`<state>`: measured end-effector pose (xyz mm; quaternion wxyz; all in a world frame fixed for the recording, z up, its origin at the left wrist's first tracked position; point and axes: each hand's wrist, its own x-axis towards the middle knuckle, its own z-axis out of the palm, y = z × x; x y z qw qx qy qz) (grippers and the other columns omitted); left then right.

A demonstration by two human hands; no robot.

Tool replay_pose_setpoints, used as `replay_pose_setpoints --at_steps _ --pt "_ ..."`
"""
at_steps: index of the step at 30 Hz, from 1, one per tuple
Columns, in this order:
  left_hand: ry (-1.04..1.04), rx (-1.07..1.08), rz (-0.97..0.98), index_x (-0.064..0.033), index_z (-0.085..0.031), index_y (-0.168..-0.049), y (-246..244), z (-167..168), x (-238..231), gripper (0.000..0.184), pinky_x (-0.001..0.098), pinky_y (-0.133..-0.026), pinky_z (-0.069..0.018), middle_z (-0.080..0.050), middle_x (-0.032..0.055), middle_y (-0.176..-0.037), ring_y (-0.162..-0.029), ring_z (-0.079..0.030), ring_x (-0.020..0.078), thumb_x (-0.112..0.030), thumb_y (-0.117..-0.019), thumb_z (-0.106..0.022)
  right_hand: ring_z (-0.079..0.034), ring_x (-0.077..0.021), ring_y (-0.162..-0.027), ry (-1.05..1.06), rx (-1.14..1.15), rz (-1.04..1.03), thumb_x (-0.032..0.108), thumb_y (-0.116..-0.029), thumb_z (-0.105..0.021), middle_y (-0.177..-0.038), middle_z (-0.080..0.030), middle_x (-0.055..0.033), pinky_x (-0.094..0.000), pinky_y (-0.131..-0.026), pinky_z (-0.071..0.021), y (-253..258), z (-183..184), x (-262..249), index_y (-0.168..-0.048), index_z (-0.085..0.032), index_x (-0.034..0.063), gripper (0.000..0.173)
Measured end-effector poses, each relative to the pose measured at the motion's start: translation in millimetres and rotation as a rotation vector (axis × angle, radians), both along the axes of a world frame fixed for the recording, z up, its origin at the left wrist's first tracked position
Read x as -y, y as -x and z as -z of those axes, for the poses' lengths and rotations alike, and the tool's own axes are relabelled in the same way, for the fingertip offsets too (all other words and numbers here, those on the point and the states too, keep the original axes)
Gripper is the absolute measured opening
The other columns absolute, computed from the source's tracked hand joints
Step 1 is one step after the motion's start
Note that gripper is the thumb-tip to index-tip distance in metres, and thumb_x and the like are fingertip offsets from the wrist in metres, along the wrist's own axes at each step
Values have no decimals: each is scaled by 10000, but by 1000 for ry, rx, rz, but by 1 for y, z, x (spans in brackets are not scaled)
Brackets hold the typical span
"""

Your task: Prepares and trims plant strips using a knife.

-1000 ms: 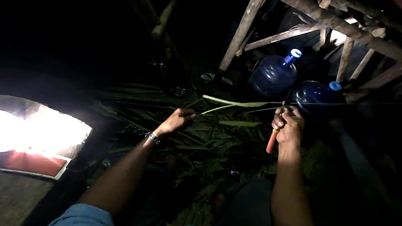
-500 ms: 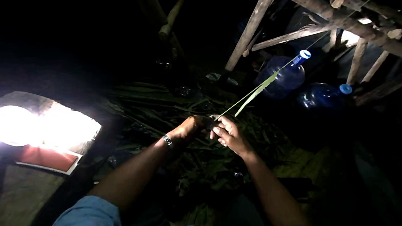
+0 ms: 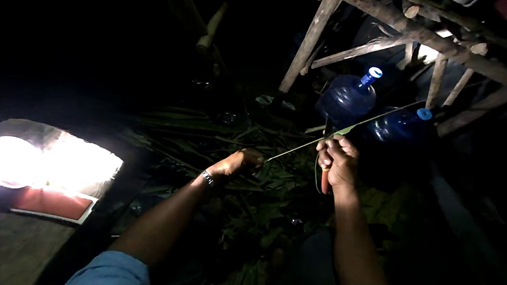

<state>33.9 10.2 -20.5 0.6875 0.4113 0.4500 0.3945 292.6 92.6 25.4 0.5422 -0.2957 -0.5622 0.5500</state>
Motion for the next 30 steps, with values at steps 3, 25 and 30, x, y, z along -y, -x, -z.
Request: replay_pose_setpoints --at_steps 3,25,30 --pt "-50 4 104 -143 -595 -858 8 5 -5 273 152 -573 -464 -555 -88 -697 -605 -529 1 -99 -1047 -403 -455 -28 -439 6 -35 74 6 -1015 -434 -789 -676 -40 -162 -419 -417 -12 -2 -5 -1084 -671 60 253" --pt "-150 -249 -25 -50 -663 -947 7 -8 7 258 157 -520 -415 -572 -40 -705 -559 -475 4 -154 -1081 -469 -441 -15 -501 197 362 -362 85 -1046 -489 -800 -646 -26 -158 -464 -375 39 16 23 -1289 -580 52 262" --pt "-320 -309 133 -20 -673 -1140 31 19 -7 176 219 -660 -520 -658 20 -867 -704 -591 45 -124 -1015 -607 -458 -18 -485 46 203 -104 121 -1048 -462 -852 -666 4 -166 -453 -417 11 7 5 -1104 -608 118 157"
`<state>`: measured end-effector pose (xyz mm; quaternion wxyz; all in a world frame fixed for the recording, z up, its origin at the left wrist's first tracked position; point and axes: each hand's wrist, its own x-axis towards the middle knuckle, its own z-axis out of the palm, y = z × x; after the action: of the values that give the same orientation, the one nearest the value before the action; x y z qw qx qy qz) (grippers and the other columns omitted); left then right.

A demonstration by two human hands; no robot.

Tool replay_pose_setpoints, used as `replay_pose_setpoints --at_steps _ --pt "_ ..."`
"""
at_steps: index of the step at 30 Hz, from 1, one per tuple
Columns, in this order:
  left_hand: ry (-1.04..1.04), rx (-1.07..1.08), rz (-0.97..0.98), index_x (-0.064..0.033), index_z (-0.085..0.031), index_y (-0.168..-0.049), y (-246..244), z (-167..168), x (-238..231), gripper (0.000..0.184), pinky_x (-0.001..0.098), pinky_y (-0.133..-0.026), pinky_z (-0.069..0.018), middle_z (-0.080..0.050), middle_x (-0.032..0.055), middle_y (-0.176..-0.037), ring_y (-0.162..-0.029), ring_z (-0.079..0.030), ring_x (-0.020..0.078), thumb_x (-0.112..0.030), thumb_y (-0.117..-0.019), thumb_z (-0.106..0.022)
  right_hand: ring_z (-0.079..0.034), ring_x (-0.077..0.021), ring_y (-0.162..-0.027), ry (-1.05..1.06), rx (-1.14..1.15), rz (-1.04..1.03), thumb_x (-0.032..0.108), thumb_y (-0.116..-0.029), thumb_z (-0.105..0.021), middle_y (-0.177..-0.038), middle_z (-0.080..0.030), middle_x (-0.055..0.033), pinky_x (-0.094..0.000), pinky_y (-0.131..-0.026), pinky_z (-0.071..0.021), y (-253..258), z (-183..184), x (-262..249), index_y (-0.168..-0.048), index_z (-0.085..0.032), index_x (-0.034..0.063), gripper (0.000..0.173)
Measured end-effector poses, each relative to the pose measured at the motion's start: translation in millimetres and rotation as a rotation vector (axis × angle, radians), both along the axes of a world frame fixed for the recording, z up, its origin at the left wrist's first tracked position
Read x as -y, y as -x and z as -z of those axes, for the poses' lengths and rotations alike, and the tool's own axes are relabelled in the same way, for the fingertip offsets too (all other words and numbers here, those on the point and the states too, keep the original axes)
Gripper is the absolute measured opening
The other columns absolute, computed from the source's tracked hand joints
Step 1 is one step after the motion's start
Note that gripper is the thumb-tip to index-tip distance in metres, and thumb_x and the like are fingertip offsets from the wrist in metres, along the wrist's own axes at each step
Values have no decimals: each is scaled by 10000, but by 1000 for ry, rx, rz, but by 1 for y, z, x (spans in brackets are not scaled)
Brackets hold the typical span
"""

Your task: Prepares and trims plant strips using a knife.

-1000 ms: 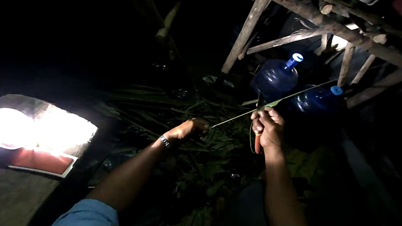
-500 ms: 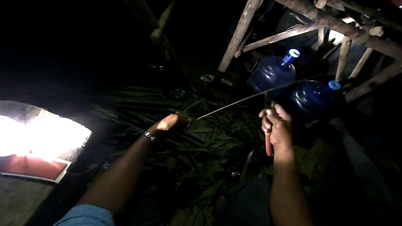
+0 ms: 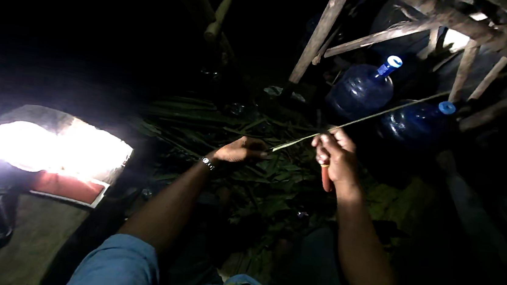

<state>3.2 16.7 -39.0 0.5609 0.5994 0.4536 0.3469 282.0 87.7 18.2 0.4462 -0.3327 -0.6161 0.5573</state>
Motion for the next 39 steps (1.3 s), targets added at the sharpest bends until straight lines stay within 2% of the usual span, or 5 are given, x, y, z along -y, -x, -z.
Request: replay_pose_setpoints --at_steps 6,12,22,27,39 --pt "-43 -67 47 19 -656 -1165 7 9 -5 220 223 -686 -517 -652 32 -857 -713 -582 39 -120 -1046 -534 -431 -34 -432 -17 -207 309 33 -1029 -394 -835 -648 -11 -169 -396 -402 -34 -10 -20 -1082 -584 126 218" --pt "-34 -98 -141 -1 -685 -1015 -23 -18 6 295 201 -577 -456 -589 5 -730 -596 -507 29 -163 -1091 -451 -467 -34 -481 168 133 -164 124 -1006 -482 -779 -633 -15 -187 -448 -410 4 4 6 -1406 -436 124 402" --pt "-316 -230 -257 9 -686 -1090 -36 -3 7 236 371 -745 -538 -678 106 -882 -771 -634 153 -117 -1034 -495 -413 -1 -431 525 83 -342 59 -1065 -448 -667 -592 -16 -136 -409 -349 51 13 33 -881 -572 29 224" --pt "-262 -106 -230 0 -697 -1025 -39 -13 11 224 242 -688 -502 -656 35 -843 -722 -582 46 -69 -1026 -484 -452 8 -457 409 152 -313 28 -1043 -509 -733 -661 -27 -136 -432 -370 42 15 28 -1095 -589 -7 101" --pt "38 99 -123 -24 -663 -981 -39 -37 18 240 168 -542 -434 -547 -44 -685 -568 -486 5 -132 -1082 -474 -462 34 -486 25 240 -251 66 -1008 -552 -741 -692 25 -138 -457 -363 21 11 20 -965 -639 44 100"
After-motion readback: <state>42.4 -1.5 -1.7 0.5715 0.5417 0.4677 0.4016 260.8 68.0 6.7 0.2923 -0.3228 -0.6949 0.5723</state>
